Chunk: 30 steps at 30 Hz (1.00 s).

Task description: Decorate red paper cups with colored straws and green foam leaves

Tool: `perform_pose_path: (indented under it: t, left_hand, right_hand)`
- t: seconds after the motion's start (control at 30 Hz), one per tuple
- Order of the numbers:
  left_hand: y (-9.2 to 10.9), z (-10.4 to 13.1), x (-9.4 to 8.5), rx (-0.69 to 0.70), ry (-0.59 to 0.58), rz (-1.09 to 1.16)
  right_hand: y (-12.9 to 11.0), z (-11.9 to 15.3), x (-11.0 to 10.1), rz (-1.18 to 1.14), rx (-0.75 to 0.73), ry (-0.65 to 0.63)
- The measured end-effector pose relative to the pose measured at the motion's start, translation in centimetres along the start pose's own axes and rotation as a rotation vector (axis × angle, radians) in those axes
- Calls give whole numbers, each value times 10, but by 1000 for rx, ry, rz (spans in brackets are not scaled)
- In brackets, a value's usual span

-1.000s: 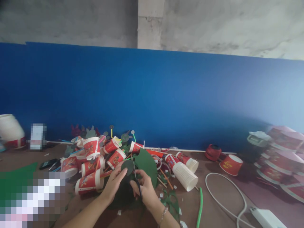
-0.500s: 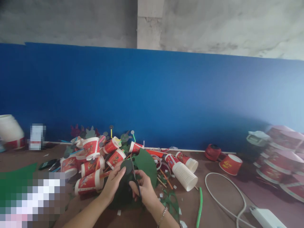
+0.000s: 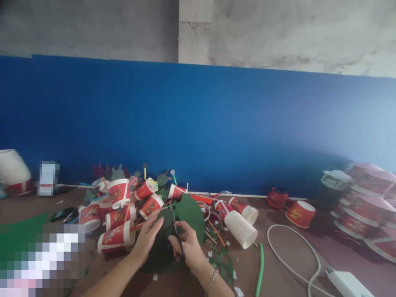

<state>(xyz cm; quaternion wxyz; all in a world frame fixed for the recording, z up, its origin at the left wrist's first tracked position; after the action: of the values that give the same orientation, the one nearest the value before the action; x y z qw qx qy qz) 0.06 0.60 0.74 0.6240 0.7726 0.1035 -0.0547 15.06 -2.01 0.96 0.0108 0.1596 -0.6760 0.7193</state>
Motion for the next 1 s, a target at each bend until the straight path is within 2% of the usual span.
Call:
perform_pose_path:
  t: [0.27, 0.53, 1.0]
  left_hand:
    - [0, -1, -2, -10, 2, 4]
    - [1, -2, -3, 91, 9, -98]
    - [-1, -3, -5, 60, 45, -114]
  right_hand:
    - [1, -1, 0, 3, 21, 6]
    - [6, -2, -2, -22, 17, -3]
    - [3, -1, -1, 19, 29, -7]
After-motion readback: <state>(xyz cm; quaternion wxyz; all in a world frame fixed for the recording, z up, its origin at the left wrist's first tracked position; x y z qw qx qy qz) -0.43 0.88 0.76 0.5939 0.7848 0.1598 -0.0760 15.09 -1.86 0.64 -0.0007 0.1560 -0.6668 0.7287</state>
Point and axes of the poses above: each hand's wrist, its own z-axis away from the middle knuckle, its own x-axis out of the palm, y = z × x, the point moved 1 cm from there along -z, towards the middle knuckle, and after that the axes turned 14 degrees about -z, right-handed, at the moved point
